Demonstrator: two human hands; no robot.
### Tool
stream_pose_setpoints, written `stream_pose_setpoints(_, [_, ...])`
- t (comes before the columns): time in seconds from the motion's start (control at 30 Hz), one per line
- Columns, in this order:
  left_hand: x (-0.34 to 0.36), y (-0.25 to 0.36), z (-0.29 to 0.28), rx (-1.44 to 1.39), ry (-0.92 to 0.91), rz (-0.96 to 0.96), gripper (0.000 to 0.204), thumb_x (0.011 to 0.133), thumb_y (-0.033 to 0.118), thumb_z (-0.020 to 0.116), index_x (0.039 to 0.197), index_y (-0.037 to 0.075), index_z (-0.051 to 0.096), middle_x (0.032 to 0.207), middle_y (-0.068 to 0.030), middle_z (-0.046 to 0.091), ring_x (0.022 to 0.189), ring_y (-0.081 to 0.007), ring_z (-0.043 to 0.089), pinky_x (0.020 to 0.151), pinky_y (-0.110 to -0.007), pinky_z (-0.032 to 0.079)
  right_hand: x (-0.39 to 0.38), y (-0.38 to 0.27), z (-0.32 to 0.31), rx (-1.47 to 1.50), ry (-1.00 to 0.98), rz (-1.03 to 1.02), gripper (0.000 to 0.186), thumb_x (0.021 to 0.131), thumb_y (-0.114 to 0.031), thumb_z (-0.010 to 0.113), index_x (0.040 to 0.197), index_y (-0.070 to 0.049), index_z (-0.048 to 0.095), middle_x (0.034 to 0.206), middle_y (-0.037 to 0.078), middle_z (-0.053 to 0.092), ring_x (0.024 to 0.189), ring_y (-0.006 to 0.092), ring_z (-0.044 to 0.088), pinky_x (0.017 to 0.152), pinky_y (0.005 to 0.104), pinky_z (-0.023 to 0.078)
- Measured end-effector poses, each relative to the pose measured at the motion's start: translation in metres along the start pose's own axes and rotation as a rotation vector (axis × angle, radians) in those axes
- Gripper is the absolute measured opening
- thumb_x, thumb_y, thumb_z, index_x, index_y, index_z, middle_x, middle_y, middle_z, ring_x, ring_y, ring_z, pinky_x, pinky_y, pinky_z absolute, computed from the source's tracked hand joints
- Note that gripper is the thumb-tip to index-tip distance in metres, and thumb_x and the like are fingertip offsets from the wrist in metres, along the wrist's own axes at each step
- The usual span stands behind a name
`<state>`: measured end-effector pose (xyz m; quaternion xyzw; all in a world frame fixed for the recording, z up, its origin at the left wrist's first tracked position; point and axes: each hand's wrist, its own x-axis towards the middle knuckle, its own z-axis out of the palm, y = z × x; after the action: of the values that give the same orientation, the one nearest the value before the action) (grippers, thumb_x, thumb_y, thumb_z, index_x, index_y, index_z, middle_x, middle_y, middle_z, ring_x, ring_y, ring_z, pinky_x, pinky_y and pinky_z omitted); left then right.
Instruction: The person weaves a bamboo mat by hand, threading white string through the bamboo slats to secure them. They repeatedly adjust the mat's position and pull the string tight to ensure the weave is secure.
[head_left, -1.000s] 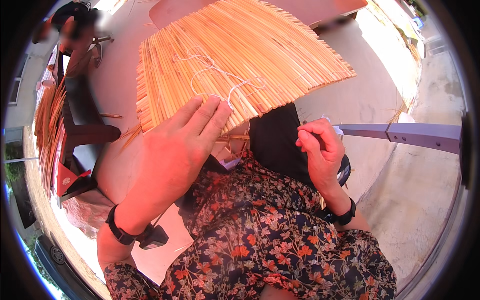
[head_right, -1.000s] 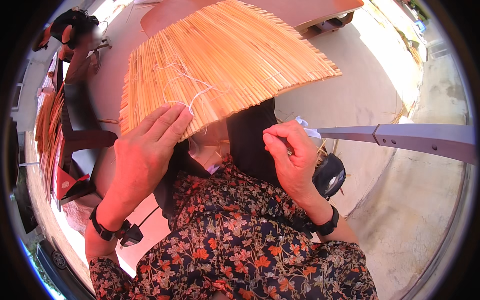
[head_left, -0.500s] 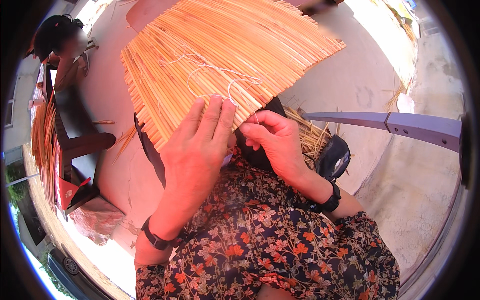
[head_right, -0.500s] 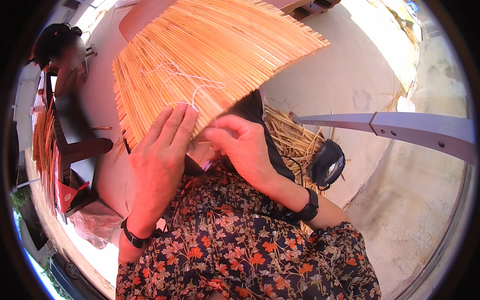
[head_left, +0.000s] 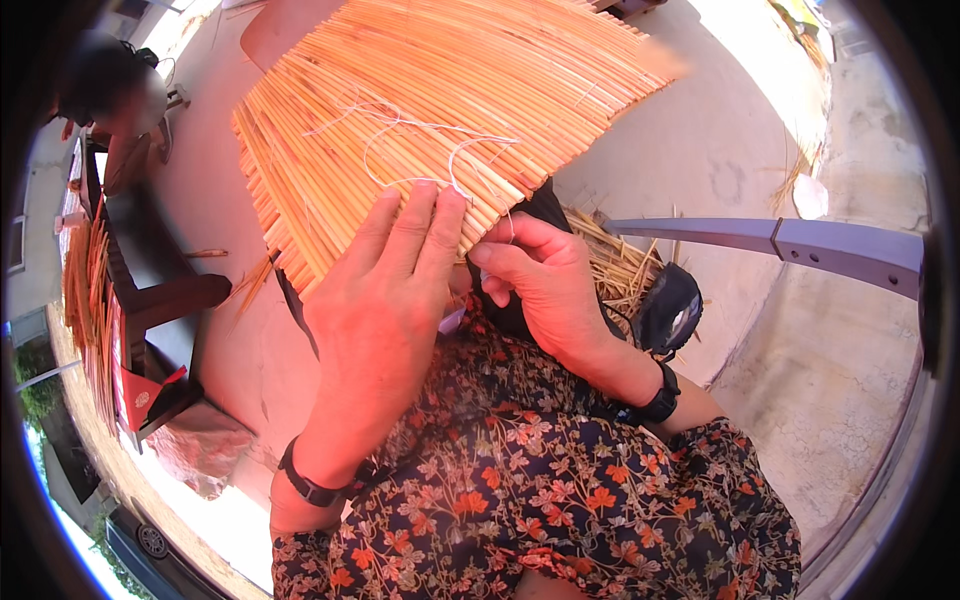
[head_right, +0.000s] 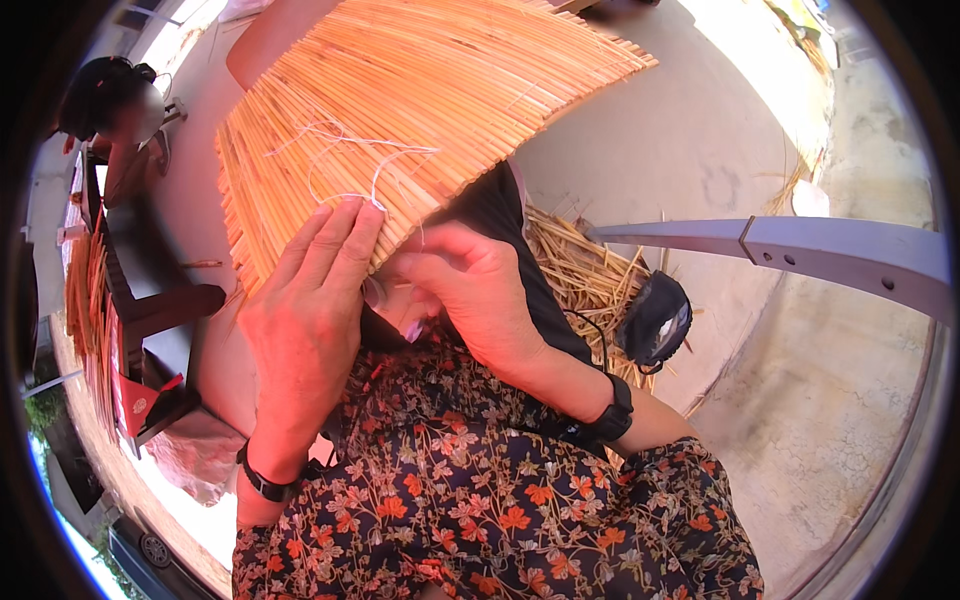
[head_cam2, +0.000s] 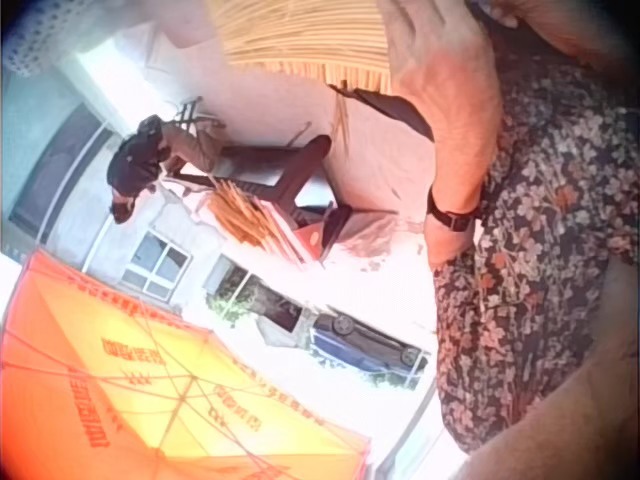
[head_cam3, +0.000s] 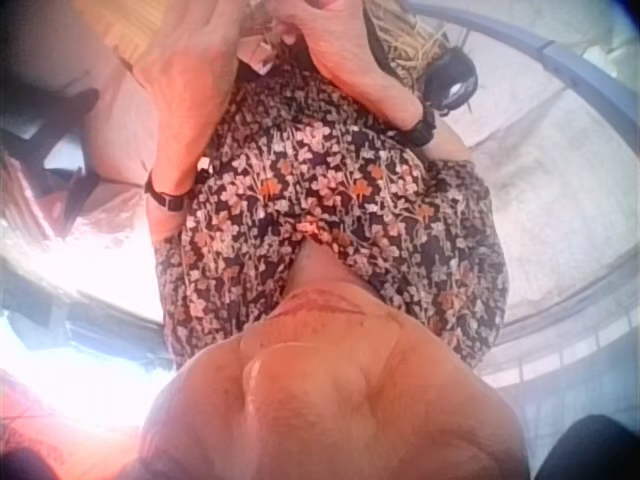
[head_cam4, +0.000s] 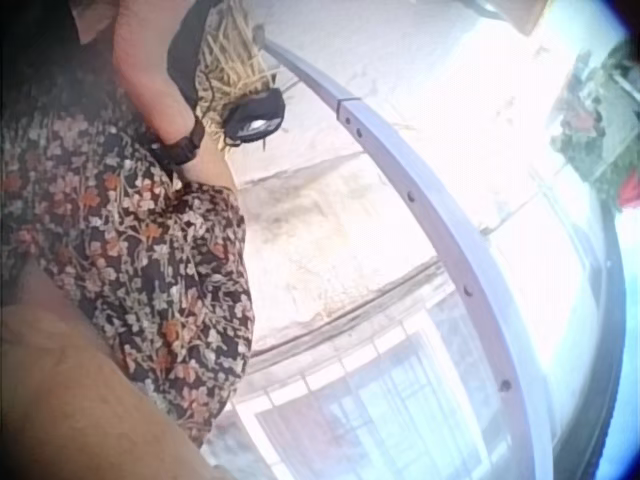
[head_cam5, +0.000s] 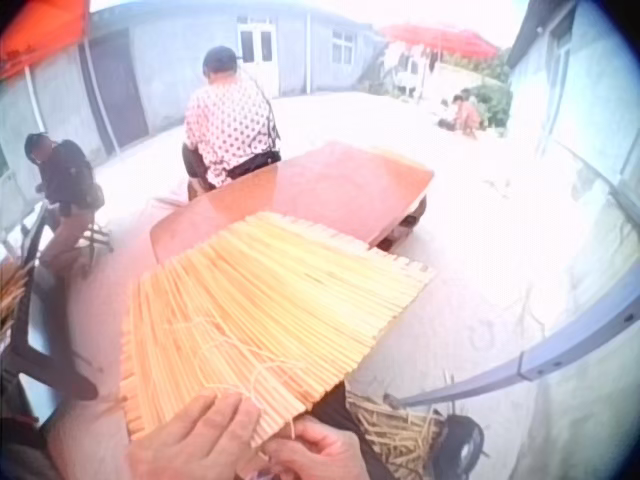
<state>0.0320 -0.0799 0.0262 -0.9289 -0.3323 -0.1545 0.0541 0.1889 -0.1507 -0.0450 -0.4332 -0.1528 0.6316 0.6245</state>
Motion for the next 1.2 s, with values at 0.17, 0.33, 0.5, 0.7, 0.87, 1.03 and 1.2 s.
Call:
stream_pose_setpoints(0.17, [0.003,0.0,-0.006,-0.026,-0.004,-0.021,0.059,0.074,0.013,0.078,0.133,0.009,0.072,0.132,-0.0097,0.073,0.119,-0.0286,0.072,0.088,-0.035,0.061,0.009,0.004,0.007,-0.067,-0.005,-0.119,0.007,0.098,-0.004,0.07,0.098,0.003,0.07,0.089,0.008,0.075,0.068,0.0121,0.069,0.061,0.0253,0.056])
stream_pose_setpoints(0.33, [0.002,-0.004,-0.012,-0.037,0.005,-0.043,0.055,0.078,0.009,0.074,0.133,0.01,0.072,0.132,-0.0087,0.073,0.121,-0.0282,0.071,0.091,-0.036,0.061,0.017,0.005,0.005,-0.3,-0.018,-0.216,0.005,0.095,-0.004,0.07,0.094,0.001,0.072,0.09,0.006,0.073,0.08,0.0142,0.069,0.073,0.0304,0.055])
stream_pose_setpoints(0.5, [-0.002,-0.005,-0.015,-0.066,-0.019,-0.057,0.05,0.083,0.001,0.068,0.132,0.012,0.074,0.131,-0.0075,0.074,0.121,-0.0267,0.072,0.091,-0.036,0.061,0.017,0.001,-0.001,-0.864,-0.103,-0.617,0.008,0.092,-0.005,0.072,0.099,0.0,0.074,0.092,0.01,0.07,0.087,0.0228,0.069,0.077,0.0339,0.054])
stream_pose_setpoints(0.7, [-0.001,-0.005,-0.007,-0.045,0.03,-0.039,0.052,0.082,0.011,0.07,0.133,0.01,0.072,0.13,-0.0096,0.074,0.119,-0.0293,0.072,0.088,-0.036,0.061,0.017,-0.003,-0.003,-0.58,-0.125,-0.318,0.008,0.092,-0.007,0.074,0.095,0.0,0.075,0.089,0.011,0.07,0.084,0.0229,0.068,0.076,0.0347,0.054])
stream_pose_setpoints(0.87, [-0.002,-0.008,-0.008,-0.036,0.04,-0.025,0.052,0.081,0.01,0.07,0.133,0.01,0.073,0.13,-0.0097,0.074,0.119,-0.0293,0.072,0.088,-0.036,0.061,0.025,-0.003,-0.003,-0.599,-0.144,-0.245,0.009,0.091,-0.009,0.075,0.096,-0.001,0.076,0.088,0.013,0.069,0.084,0.0264,0.068,0.076,0.0372,0.053])
stream_pose_setpoints(1.03, [-0.001,-0.008,-0.009,-0.046,0.023,-0.028,0.053,0.081,0.01,0.07,0.133,0.01,0.073,0.131,-0.0095,0.074,0.119,-0.0297,0.072,0.089,-0.036,0.061,0.029,-0.005,-0.015,-1.124,-0.168,-0.728,0.013,0.091,-0.01,0.075,0.101,-0.002,0.075,0.093,0.016,0.068,0.09,0.0318,0.068,0.079,0.04,0.054])
stream_pose_setpoints(1.2, [0.003,-0.014,-0.013,-0.04,0.056,-0.041,0.054,0.08,0.01,0.07,0.134,0.009,0.072,0.131,-0.0095,0.074,0.119,-0.0296,0.072,0.09,-0.036,0.061,0.015,-0.008,-0.028,-0.916,-0.106,-0.478,0.014,0.09,-0.004,0.077,0.104,-0.002,0.077,0.097,0.011,0.07,0.092,0.0242,0.069,0.081,0.0348,0.055])
